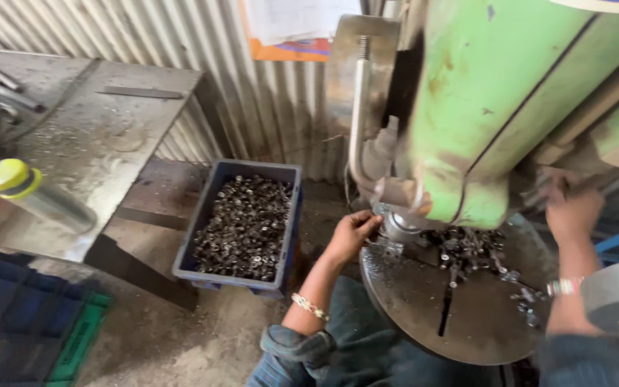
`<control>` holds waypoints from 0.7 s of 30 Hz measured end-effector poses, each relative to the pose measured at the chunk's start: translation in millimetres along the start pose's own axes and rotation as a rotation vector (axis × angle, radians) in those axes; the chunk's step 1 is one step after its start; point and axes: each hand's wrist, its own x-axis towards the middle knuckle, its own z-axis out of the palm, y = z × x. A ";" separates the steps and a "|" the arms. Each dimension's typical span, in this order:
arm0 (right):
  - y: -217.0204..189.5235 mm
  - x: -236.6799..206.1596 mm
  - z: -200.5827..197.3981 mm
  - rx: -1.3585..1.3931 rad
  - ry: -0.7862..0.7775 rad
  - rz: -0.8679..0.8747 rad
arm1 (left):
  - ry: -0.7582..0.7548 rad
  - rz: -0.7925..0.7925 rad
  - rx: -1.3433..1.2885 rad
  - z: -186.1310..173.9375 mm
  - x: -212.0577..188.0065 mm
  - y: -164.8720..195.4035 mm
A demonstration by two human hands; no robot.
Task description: The person sits at a bench drill press and processes small metal fittings one at a time, taking each piece from a bin, holding it under the spinning drill bit to drill or countersink it, then placing the finished piece into a separate container. They repeat this cycle continuously and occasionally reposition parts on the round table.
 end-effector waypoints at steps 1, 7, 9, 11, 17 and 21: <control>0.9 -23.9 -3.9 0.036 0.002 0.093 | 0.038 0.004 0.002 -1.6 -8.2 -1.3; 28.1 -107.8 -62.7 0.521 -0.318 0.351 | 0.776 0.087 -0.827 -40.0 -45.2 -18.3; 35.7 -111.7 -61.9 0.489 -0.180 0.292 | 0.988 -0.016 -0.872 -38.3 -55.9 -29.3; 39.8 -116.0 -50.8 0.401 -0.057 0.264 | 0.859 0.089 -0.716 -9.6 -70.0 -52.0; 42.6 -131.1 -39.3 0.262 0.288 0.407 | 0.115 0.384 0.680 92.9 -107.3 -68.6; 38.7 -121.7 -40.4 0.238 0.305 0.379 | -0.004 0.369 1.212 125.3 -80.7 -61.0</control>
